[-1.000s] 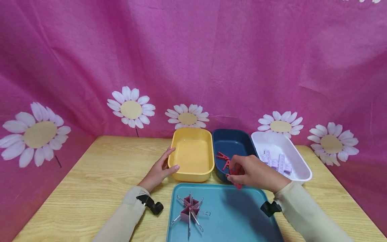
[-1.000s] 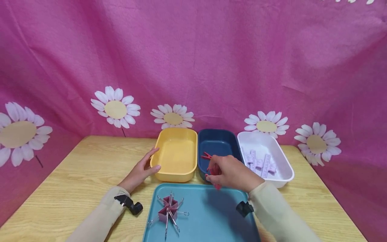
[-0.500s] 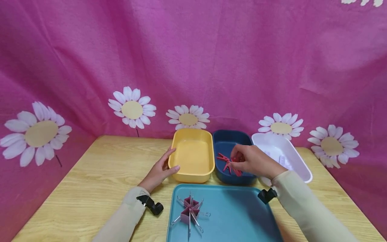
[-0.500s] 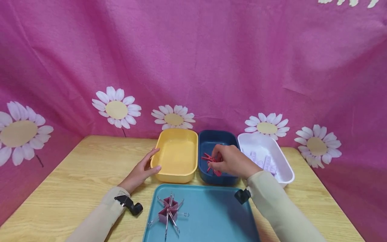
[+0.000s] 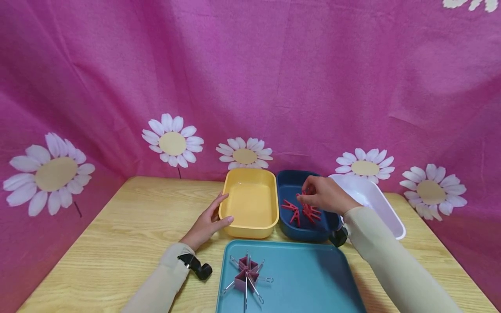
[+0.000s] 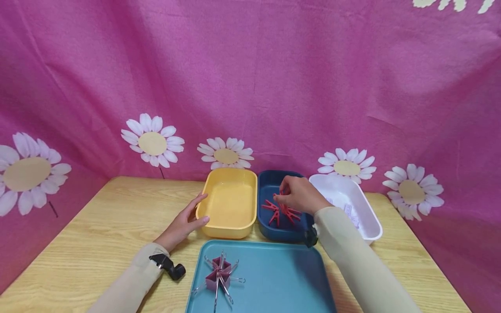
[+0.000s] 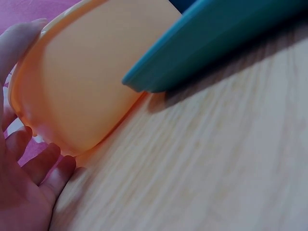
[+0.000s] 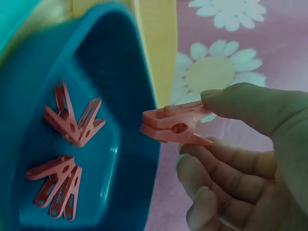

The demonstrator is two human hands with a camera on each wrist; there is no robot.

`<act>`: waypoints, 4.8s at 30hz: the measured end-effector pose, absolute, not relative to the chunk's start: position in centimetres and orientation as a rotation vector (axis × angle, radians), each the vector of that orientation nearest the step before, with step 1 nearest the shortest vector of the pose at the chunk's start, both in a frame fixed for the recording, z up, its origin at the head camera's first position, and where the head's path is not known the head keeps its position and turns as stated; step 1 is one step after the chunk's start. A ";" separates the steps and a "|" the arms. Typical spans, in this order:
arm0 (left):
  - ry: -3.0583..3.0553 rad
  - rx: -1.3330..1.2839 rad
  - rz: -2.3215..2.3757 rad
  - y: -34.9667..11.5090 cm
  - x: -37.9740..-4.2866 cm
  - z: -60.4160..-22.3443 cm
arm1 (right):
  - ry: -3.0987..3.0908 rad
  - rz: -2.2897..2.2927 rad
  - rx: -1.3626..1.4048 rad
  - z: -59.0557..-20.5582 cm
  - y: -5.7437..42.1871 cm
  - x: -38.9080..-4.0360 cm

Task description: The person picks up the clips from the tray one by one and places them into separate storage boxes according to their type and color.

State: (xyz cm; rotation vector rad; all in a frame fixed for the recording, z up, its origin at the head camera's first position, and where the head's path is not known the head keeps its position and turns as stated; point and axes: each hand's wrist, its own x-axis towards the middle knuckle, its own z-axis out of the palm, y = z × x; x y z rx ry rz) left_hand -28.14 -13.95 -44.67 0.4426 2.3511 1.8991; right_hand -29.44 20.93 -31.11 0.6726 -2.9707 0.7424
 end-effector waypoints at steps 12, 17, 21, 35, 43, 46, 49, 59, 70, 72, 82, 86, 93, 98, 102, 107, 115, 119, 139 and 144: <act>2.369 0.416 1.890 -14.2 -28.2 -44.6 | -2.989 0.622 0.557 -32.6 20.8 -33.8; 2.362 0.427 1.886 -14.1 -28.2 -44.8 | -3.062 0.602 0.489 -33.2 20.6 -35.1; 2.340 0.434 1.898 -14.0 -28.3 -44.9 | -3.112 0.606 0.416 -33.9 20.6 -36.0; 2.359 0.436 1.898 -14.0 -28.2 -44.9 | -3.256 0.641 0.204 -36.7 21.7 -38.7; 2.351 0.476 1.908 -14.2 -28.4 -44.9 | -3.232 0.558 0.240 -37.6 21.2 -39.5; 2.334 0.493 1.913 -14.3 -28.5 -45.0 | -3.233 0.555 0.235 -37.9 21.0 -39.6; 2.328 0.499 1.912 -14.3 -28.5 -45.1 | -3.245 0.579 0.198 -38.1 21.0 -39.8; 2.317 0.496 1.922 -14.4 -28.5 -45.1 | -3.257 0.592 0.141 -37.9 21.1 -39.8; 2.322 0.510 1.925 -14.3 -28.6 -45.0 | -3.209 0.554 0.204 -35.8 21.8 -38.6; 2.340 0.507 1.915 -14.4 -28.6 -45.0 | -3.193 0.540 0.233 -35.3 21.7 -38.1; 2.364 0.490 1.899 -14.4 -28.6 -44.9 | -3.105 0.503 0.401 -33.0 20.0 -34.3; 2.370 0.517 1.903 -14.3 -28.5 -44.8 | -3.072 0.524 0.460 -32.6 19.6 -32.7; 2.373 0.522 1.878 -14.1 -28.2 -44.0 | -2.998 0.670 0.537 -32.1 19.5 -30.1; 2.358 0.531 1.856 -14.1 -27.0 -41.9 | -2.948 0.768 0.574 -32.3 19.3 -28.5; 2.341 0.541 1.868 -14.1 -27.4 -42.6 | -2.924 0.832 0.583 -32.7 19.0 -27.3; 2.345 0.543 1.907 -14.3 -28.9 -45.0 | -2.899 0.877 0.606 -32.8 18.6 -26.1; 2.375 0.521 1.904 -14.2 -28.8 -45.1 | -2.869 0.889 0.628 -32.7 17.3 -23.5; 2.354 0.519 1.903 -14.1 -28.4 -44.8 | -2.866 0.879 0.665 -32.7 16.5 -22.3; 2.345 0.530 1.918 -14.1 -28.7 -44.9 | -2.985 0.951 0.903 -33.7 13.9 -18.0; 2.375 0.512 1.887 -14.0 -28.6 -44.8 | -3.000 0.975 0.918 -33.8 13.8 -17.8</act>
